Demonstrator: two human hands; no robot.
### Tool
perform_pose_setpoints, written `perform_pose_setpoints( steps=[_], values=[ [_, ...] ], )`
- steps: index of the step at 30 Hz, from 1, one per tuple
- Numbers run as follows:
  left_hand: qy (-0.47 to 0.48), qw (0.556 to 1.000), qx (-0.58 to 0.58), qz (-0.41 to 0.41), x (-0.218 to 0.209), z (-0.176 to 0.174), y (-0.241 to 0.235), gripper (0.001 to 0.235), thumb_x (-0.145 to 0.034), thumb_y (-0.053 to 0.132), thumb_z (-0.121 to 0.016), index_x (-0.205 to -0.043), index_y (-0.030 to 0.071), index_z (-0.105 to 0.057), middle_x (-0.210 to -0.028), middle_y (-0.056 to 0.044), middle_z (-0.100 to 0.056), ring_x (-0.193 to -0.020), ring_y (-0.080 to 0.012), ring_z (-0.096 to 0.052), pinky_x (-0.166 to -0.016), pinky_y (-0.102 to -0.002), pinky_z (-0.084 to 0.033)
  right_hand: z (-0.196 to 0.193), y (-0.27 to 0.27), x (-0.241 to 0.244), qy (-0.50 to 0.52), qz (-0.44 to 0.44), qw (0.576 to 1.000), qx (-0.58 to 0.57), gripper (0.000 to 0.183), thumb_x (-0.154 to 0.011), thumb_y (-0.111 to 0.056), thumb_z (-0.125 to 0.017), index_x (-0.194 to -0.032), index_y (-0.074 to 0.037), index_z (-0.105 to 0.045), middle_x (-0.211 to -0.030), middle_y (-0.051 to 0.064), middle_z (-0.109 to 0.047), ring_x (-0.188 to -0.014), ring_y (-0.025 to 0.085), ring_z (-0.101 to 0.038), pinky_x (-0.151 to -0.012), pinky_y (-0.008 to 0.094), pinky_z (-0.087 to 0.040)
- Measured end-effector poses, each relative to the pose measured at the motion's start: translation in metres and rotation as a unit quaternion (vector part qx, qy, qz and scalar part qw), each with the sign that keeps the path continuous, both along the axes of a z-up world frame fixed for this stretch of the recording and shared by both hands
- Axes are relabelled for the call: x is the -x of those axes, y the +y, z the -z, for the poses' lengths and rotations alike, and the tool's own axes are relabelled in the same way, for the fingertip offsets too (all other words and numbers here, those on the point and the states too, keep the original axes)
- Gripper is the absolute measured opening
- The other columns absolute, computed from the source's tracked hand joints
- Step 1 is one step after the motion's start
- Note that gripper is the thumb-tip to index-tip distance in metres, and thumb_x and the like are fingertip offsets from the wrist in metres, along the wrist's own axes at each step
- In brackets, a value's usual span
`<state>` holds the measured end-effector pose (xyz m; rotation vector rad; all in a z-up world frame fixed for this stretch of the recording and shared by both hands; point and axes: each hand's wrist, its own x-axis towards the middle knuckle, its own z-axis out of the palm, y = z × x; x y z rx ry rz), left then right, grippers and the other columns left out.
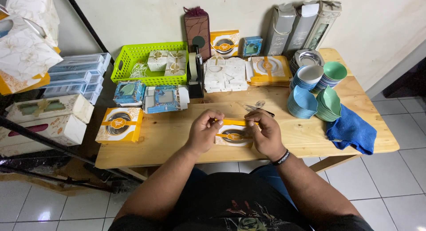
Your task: Assembling small cardboard gift boxes by folding and tucking flaps.
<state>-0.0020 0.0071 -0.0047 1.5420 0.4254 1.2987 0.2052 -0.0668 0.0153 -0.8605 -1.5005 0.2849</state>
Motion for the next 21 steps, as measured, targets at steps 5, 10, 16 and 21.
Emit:
perform_pose_setpoints(
  steps=[5, 10, 16, 21],
  values=[
    [-0.003, 1.000, -0.014, 0.013, 0.002, -0.001, 0.008, 0.006, -0.092, -0.002, -0.068, -0.097, 0.001, -0.065, -0.103, -0.012, -0.064, -0.100, -0.0170, -0.062, -0.082, -0.029, -0.054, 0.000, -0.001, -0.004, -0.034, 0.011, 0.999, -0.015, 0.014, -0.099, -0.006, -0.061, -0.095, 0.004, -0.070, -0.094, 0.021, -0.070, -0.088, 0.040, -0.070, -0.079, 0.046, -0.053],
    [0.033, 0.992, -0.118, -0.028, 0.009, -0.012, -0.003, 0.008, -0.090, -0.003, -0.070, -0.099, -0.001, -0.069, -0.103, -0.016, -0.066, -0.099, -0.0248, -0.068, -0.080, -0.029, -0.058, -0.003, -0.004, -0.006, -0.057, 0.018, 0.998, -0.029, 0.015, -0.096, -0.013, -0.068, -0.096, 0.002, -0.071, -0.095, 0.021, -0.070, -0.087, 0.040, -0.070, -0.078, 0.047, -0.054],
    [0.025, 0.999, -0.008, -0.036, 0.003, -0.003, 0.000, 0.011, -0.091, -0.005, -0.068, -0.101, -0.002, -0.066, -0.108, -0.017, -0.066, -0.099, -0.0193, -0.065, -0.082, -0.032, -0.059, -0.014, -0.006, -0.002, -0.084, 0.038, 0.995, -0.033, 0.011, -0.096, -0.011, -0.069, -0.096, -0.001, -0.073, -0.094, 0.019, -0.070, -0.082, 0.038, -0.069, -0.074, 0.043, -0.054],
    [0.076, 0.990, -0.080, -0.084, 0.002, -0.015, -0.009, 0.014, -0.086, -0.005, -0.071, -0.096, 0.001, -0.063, -0.100, -0.015, -0.065, -0.096, -0.0287, -0.069, -0.081, -0.035, -0.060, -0.017, -0.007, 0.001, -0.080, 0.042, 0.995, -0.035, 0.013, -0.096, -0.013, -0.068, -0.091, -0.002, -0.071, -0.091, 0.017, -0.070, -0.078, 0.037, -0.070, -0.069, 0.041, -0.055]
  ],
)
